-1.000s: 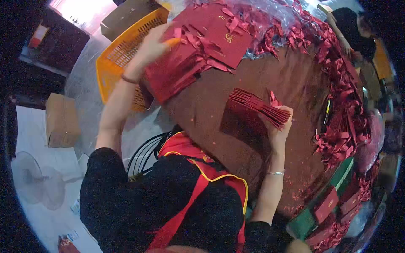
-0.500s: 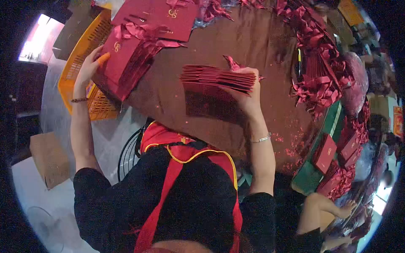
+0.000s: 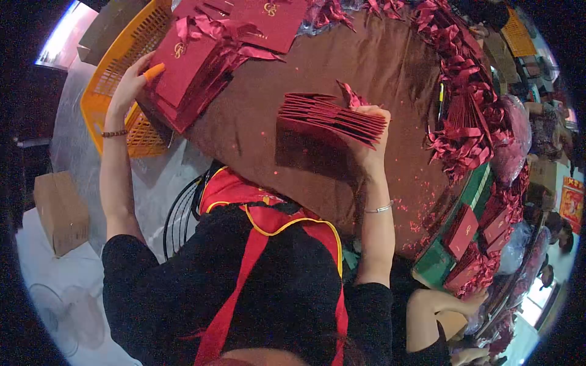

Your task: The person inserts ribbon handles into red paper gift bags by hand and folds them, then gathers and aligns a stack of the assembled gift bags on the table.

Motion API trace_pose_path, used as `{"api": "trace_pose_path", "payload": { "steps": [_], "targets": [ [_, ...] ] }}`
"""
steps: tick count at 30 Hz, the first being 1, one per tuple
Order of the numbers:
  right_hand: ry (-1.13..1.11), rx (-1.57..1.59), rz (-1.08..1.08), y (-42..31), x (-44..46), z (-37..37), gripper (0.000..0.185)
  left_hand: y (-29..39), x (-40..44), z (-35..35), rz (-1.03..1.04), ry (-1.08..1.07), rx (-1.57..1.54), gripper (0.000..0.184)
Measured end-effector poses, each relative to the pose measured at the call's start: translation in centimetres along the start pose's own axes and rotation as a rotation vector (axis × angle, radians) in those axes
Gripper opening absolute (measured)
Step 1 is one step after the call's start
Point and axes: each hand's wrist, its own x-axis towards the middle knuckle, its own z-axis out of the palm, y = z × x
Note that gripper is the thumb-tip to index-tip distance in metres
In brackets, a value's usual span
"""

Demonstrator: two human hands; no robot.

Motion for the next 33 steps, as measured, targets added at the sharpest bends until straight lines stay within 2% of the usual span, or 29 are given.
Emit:
{"api": "trace_pose_path", "payload": {
  "steps": [3, 5, 7, 8, 10, 11, 13, 14, 16, 17, 19, 21, 24, 26, 27, 29, 30, 33],
  "targets": [
    [0.044, 0.091, 0.067, -0.2, -0.1, 0.2, 0.055, -0.9, 0.3, -0.1, 0.109, 0.000, -0.060, 0.052],
    [0.045, 0.079, 0.070, 0.4, -0.3, 0.0, 0.054, 1.2, -0.3, 0.4, -0.016, -0.001, -0.046, 0.055],
    [0.027, 0.089, 0.041, 0.3, -0.1, -0.1, 0.054, 1.8, -0.4, 0.8, 0.013, -0.007, -0.095, 0.056],
    [0.125, 0.104, 0.179, -0.3, -0.4, 0.3, 0.054, 2.7, -0.7, 0.9, -0.009, 0.010, -0.057, 0.053],
    [0.120, 0.167, 0.204, -1.3, -0.2, 0.8, 0.053, 2.2, -0.4, 0.3, -0.060, 0.063, 0.106, 0.054],
    [0.055, 0.054, 0.033, -0.4, -0.1, 0.3, 0.051, 2.3, -0.4, 0.4, -0.104, 0.083, 0.122, 0.055],
    [0.085, 0.098, 0.123, -1.5, 0.0, 0.7, 0.052, 1.1, 0.1, 0.5, -0.021, 0.086, 0.013, 0.055],
    [0.057, 0.122, 0.093, -0.4, -0.2, 0.1, 0.054, -0.8, 0.9, 0.7, -0.022, 0.108, -0.071, 0.059],
    [0.052, 0.110, 0.085, -0.4, -0.2, 0.2, 0.052, 0.2, 0.7, 0.9, -0.200, 0.119, 0.140, 0.064],
    [0.057, 0.080, 0.078, -0.4, -0.2, 0.2, 0.051, 0.8, 0.6, 0.7, -0.308, 0.057, 0.147, 0.069],
    [-0.006, 0.127, -0.012, -0.2, 0.0, 0.2, 0.048, 2.4, 0.0, 0.5, -0.335, 0.090, 0.173, 0.070],
    [0.059, 0.165, 0.093, -0.4, -0.2, 0.2, 0.048, 2.4, -0.2, 0.4, -0.323, 0.121, 0.177, 0.075],
    [0.067, 0.060, 0.131, -0.5, -0.3, 0.1, 0.048, 2.3, -0.6, 0.6, -0.361, 0.109, 0.065, 0.072],
    [0.030, 0.024, 0.073, -0.2, -0.1, -0.1, 0.048, 2.4, -0.6, 0.4, -0.288, 0.094, -0.137, 0.066],
    [-0.008, -0.019, 0.020, -0.1, 0.0, -0.2, 0.048, 2.3, -0.4, 0.5, -0.211, 0.123, -0.293, 0.053],
    [0.018, 0.036, 0.064, -0.4, -0.1, 0.0, 0.049, 2.5, -0.3, -0.2, -0.151, -0.076, -0.525, 0.041],
    [0.042, 0.085, 0.114, -0.6, -0.1, 0.2, 0.051, 4.0, -1.1, -0.1, -0.198, -0.001, -0.583, 0.035],
    [0.038, 0.058, 0.115, -0.8, -0.2, 0.4, 0.051, 4.6, -1.2, -0.1, -0.005, -0.017, -0.695, 0.038]
  ]
}}
